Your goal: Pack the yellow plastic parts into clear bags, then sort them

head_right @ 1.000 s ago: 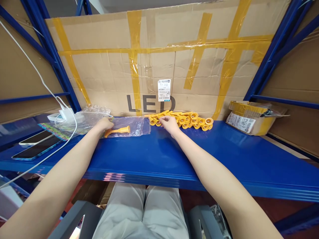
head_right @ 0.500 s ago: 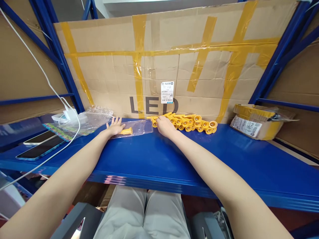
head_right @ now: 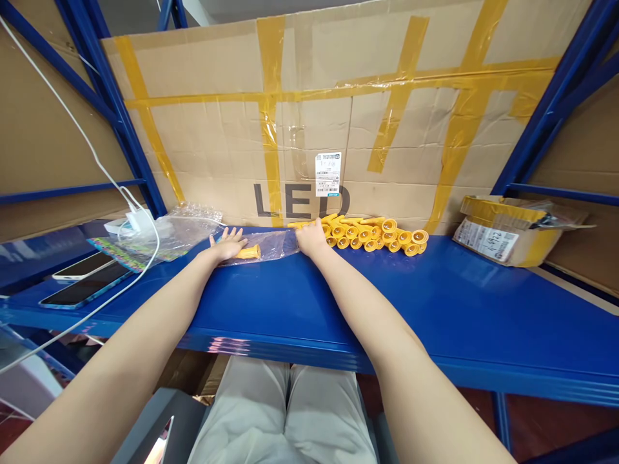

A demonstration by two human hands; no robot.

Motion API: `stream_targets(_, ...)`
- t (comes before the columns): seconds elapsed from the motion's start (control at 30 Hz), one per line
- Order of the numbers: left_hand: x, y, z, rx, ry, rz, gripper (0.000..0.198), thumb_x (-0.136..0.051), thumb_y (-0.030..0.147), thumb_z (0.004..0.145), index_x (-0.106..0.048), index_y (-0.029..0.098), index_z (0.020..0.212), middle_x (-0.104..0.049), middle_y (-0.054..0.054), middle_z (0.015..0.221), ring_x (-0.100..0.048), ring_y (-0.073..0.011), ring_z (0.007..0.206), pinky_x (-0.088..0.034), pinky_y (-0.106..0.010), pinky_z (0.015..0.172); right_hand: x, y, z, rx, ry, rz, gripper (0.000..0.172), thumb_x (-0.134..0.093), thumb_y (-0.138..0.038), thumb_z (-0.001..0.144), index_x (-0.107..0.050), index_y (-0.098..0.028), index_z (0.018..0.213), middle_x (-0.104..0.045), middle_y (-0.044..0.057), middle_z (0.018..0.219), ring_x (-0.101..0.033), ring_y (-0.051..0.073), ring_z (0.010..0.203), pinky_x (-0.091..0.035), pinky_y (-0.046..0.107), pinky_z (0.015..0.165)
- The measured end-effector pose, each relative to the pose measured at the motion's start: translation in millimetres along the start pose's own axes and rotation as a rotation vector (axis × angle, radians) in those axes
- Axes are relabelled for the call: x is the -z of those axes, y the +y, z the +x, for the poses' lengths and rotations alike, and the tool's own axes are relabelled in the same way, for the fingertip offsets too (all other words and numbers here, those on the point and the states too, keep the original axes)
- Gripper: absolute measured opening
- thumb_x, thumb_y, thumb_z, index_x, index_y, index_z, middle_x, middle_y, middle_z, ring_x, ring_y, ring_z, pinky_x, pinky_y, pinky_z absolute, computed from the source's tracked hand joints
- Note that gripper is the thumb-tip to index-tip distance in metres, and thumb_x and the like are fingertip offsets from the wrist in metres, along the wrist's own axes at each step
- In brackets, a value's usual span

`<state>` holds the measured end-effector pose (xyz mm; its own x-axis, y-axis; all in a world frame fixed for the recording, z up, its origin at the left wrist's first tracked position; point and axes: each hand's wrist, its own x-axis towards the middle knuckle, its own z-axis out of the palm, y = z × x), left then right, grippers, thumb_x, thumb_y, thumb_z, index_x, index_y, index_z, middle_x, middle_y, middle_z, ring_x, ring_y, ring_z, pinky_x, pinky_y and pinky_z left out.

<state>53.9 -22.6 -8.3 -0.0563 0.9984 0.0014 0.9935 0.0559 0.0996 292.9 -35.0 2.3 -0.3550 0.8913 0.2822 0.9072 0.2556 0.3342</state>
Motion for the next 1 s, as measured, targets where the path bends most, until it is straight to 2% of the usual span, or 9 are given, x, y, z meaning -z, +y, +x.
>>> stream_targets(0.1,-0.6,-1,1,-0.021,-0.01,-0.003,0.07,-0.012,0.049,0.092,-0.012,0.02,0.155,-0.001,-0.003,0.161,0.01,-0.0249,0.147,-0.001,-0.06,0.115,4,2,4,-0.055,0.037,0.035,0.032,-0.043,-0.017,0.089,-0.068,-0.01,0.108,-0.067,0.021,0.109,-0.062,0.029,0.103,-0.026,0.045,0.098)
stream_targets(0.3,-3.3,-3,5,-0.053,-0.01,0.006,0.07,-0.013,0.049,0.091,-0.015,0.02,0.155,-0.006,-0.002,0.16,0.006,-0.0268,0.147,-0.003,-0.062,0.114,22,24,4,-0.237,0.185,0.206,0.03,-0.043,-0.019,0.09,-0.065,-0.01,0.109,-0.062,0.019,0.114,-0.063,0.028,0.099,-0.036,0.041,0.091)
stream_targets(0.43,-3.0,-3,5,-0.072,-0.006,0.01,0.069,-0.013,0.048,0.091,-0.017,0.02,0.154,-0.009,-0.003,0.16,0.003,-0.0279,0.148,-0.003,-0.063,0.114,34,40,-12,-0.286,0.342,0.441,0.032,-0.049,-0.019,0.086,-0.063,-0.014,0.115,-0.061,0.015,0.118,-0.06,0.027,0.102,-0.043,0.037,0.085)
stream_targets(0.5,-2.9,-3,5,-0.075,0.0,0.014,0.069,-0.013,0.048,0.091,-0.018,0.021,0.154,-0.011,-0.003,0.16,0.002,-0.0281,0.148,-0.004,-0.063,0.114,38,46,-26,-0.283,0.366,0.539,0.03,-0.054,-0.018,0.083,-0.064,-0.015,0.111,-0.064,0.013,0.114,-0.059,0.026,0.103,-0.044,0.035,0.085)
stream_targets(0.63,-2.8,-3,4,-0.069,-0.003,0.013,0.068,-0.013,0.049,0.092,-0.019,0.022,0.154,-0.013,-0.003,0.159,0.001,-0.0282,0.148,-0.003,-0.062,0.114,36,52,-53,-0.261,0.311,0.628,0.025,-0.062,-0.019,0.076,-0.067,-0.016,0.1,-0.067,0.009,0.101,-0.061,0.024,0.095,-0.046,0.034,0.081)
stream_targets(0.73,-2.3,-3,3,-0.073,-0.024,0.01,0.068,-0.011,0.048,0.092,-0.017,0.021,0.154,-0.01,-0.004,0.16,0.003,-0.0267,0.148,-0.002,-0.061,0.114,29,53,-64,-0.152,0.23,0.674,0.022,-0.065,-0.02,0.075,-0.066,-0.016,0.097,-0.067,0.007,0.092,-0.061,0.021,0.085,-0.046,0.032,0.076)
stream_targets(0.87,-1.2,0,-2,-0.103,-0.05,0.017,0.068,-0.011,0.048,0.093,-0.015,0.021,0.155,-0.008,-0.005,0.16,0.004,-0.0254,0.148,-0.001,-0.061,0.114,21,45,-66,-0.023,0.194,0.751,0.021,-0.065,-0.019,0.075,-0.065,-0.016,0.096,-0.067,0.005,0.092,-0.06,0.019,0.083,-0.046,0.031,0.076)
stream_targets(1.0,1.2,7,-12,-0.153,-0.049,0.008,0.067,-0.011,0.046,0.093,-0.017,0.021,0.154,-0.01,-0.004,0.16,0.002,-0.0254,0.148,-0.002,-0.059,0.115,17,32,-66,-0.053,0.16,0.804,0.027,-0.065,-0.02,0.075,-0.065,-0.014,0.102,-0.067,0.007,0.097,-0.06,0.018,0.083,-0.046,0.031,0.075)
